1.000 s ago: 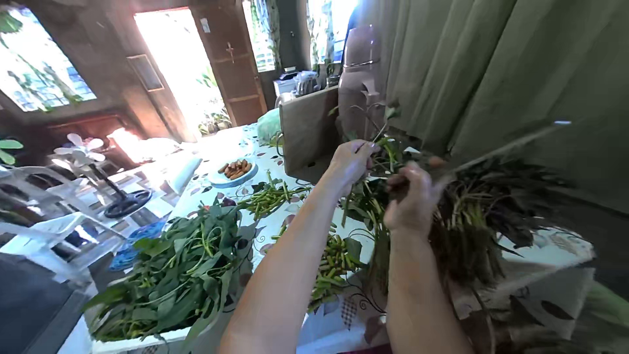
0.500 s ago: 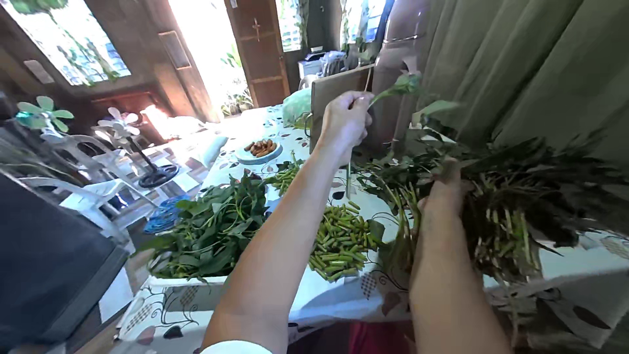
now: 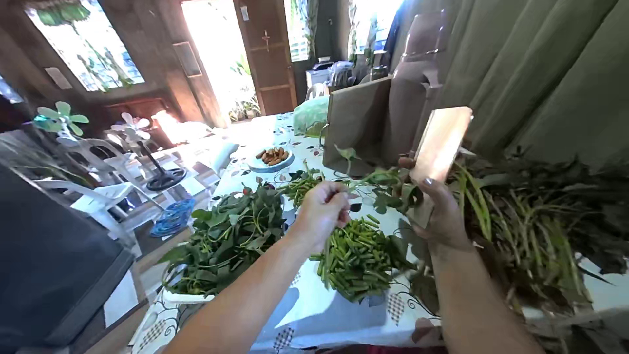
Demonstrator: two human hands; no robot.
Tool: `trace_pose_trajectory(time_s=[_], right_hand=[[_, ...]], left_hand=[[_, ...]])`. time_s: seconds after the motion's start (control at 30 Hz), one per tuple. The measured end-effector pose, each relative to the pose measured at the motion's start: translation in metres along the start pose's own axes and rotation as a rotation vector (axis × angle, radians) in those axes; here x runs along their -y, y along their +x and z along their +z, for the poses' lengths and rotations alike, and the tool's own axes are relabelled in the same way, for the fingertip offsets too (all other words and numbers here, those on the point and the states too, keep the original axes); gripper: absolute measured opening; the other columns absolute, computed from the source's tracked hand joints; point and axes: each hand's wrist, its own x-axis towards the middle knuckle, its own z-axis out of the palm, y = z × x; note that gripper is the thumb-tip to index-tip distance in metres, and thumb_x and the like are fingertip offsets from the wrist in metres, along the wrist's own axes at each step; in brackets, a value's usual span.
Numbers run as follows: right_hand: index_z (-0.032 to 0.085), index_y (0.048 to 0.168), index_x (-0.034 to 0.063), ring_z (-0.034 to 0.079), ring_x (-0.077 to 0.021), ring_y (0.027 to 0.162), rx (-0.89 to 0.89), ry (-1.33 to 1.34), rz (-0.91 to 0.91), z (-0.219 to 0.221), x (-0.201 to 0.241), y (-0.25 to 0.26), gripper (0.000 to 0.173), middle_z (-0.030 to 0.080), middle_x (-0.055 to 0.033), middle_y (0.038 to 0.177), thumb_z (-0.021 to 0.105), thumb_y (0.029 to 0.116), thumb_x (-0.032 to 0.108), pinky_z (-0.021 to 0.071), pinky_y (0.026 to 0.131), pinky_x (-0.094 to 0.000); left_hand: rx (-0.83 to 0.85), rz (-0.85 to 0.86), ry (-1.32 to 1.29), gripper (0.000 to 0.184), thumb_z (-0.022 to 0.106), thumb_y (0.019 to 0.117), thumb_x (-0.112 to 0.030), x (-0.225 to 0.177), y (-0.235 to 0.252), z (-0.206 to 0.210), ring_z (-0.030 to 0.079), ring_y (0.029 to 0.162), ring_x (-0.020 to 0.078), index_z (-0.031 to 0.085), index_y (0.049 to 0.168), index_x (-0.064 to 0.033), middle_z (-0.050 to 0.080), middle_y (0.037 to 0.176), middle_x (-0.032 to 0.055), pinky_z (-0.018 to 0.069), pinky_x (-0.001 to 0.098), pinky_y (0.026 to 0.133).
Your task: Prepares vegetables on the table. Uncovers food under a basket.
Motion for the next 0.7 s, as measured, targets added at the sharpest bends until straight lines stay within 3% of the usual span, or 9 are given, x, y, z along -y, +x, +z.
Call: trace_pose_trajectory(time_s=[0.1, 0.2, 0.27, 0.37, 0.53, 0.63, 0.7], right_hand=[[0.052, 0.140, 0.0185, 0.059, -0.0029, 0.074, 0.089, -0.103, 0.109, 0.006, -0.006, -0.002, 0.066, 0.063, 0.0077, 0.093, 0.062, 0.0860, 0.055, 0.0502, 0.063, -0.0187], [0.052, 0.138, 0.0154, 0.058, -0.0028, 0.074, 0.037, -0.299, 0.228, 0.018, -0.004, -0.003, 0.059, 0.061, 0.0055, 0.092, 0.065, 0.0852, 0.040, 0.0505, 0.065, -0.0192], [0.050, 0.140, 0.0075, 0.058, -0.0066, 0.077, -0.006, -0.496, 0.316, 0.028, 0.000, 0.000, 0.061, 0.059, -0.0016, 0.096, 0.068, 0.0866, 0.031, 0.0510, 0.068, -0.0254], [0.049, 0.140, 0.0017, 0.061, -0.0128, 0.087, 0.029, -0.726, 0.367, 0.021, -0.006, 0.004, 0.076, 0.062, -0.0090, 0.104, 0.074, 0.0814, 0.043, 0.0548, 0.078, -0.0365], [0.048, 0.145, -0.0028, 0.064, -0.0392, 0.112, 0.133, -1.055, 0.378, 0.011, -0.020, 0.005, 0.093, 0.064, -0.0264, 0.123, 0.075, 0.0766, 0.055, 0.0493, 0.095, -0.0615], [0.050, 0.142, -0.0057, 0.062, -0.0468, 0.115, 0.034, -1.230, 0.340, 0.028, -0.024, 0.009, 0.093, 0.061, -0.0307, 0.127, 0.077, 0.0757, 0.053, 0.0473, 0.095, -0.0668], [0.051, 0.140, -0.0086, 0.058, -0.0526, 0.115, -0.062, -1.361, 0.310, 0.051, -0.022, 0.014, 0.092, 0.054, -0.0353, 0.132, 0.079, 0.0747, 0.049, 0.0479, 0.089, -0.0692]], left_hand=[[0.121, -0.084, 0.106, 0.023, 0.047, 0.1070, -0.004, 0.000, 0.010, 0.010, 0.063, 0.074, 0.0102, 0.053, 0.129, 0.0004, 0.061, 0.095, 0.0076, 0.0555, 0.0237, 0.070], [0.261, -0.109, 0.278, 0.030, 0.046, 0.1065, -0.003, -0.016, 0.020, 0.003, 0.067, 0.083, 0.0122, 0.049, 0.136, -0.0012, 0.063, 0.103, 0.0104, 0.0576, 0.0265, 0.077], [0.368, -0.113, 0.429, 0.041, 0.049, 0.1068, -0.007, -0.027, 0.030, -0.009, 0.070, 0.091, 0.0167, 0.041, 0.147, -0.0043, 0.066, 0.108, 0.0140, 0.0591, 0.0321, 0.083], [0.547, -0.181, 0.661, 0.060, 0.055, 0.1070, -0.025, -0.043, 0.049, -0.030, 0.067, 0.101, 0.0227, 0.028, 0.159, -0.0114, 0.066, 0.124, 0.0175, 0.0544, 0.0399, 0.086], [0.704, -0.124, 0.795, 0.053, 0.053, 0.1082, -0.027, -0.049, 0.075, -0.067, 0.063, 0.123, 0.0259, 0.040, 0.156, -0.0085, 0.052, 0.149, 0.0168, 0.0522, 0.0425, 0.100], [0.751, -0.015, 0.865, 0.047, 0.052, 0.1080, -0.021, -0.058, 0.081, -0.092, 0.055, 0.132, 0.0321, 0.047, 0.151, -0.0013, 0.052, 0.148, 0.0222, 0.0433, 0.0455, 0.110], [0.757, 0.004, 0.890, 0.047, 0.051, 0.1082, -0.022, -0.063, 0.083, -0.108, 0.051, 0.137, 0.0321, 0.047, 0.150, 0.0011, 0.051, 0.149, 0.0225, 0.0396, 0.0448, 0.115]])
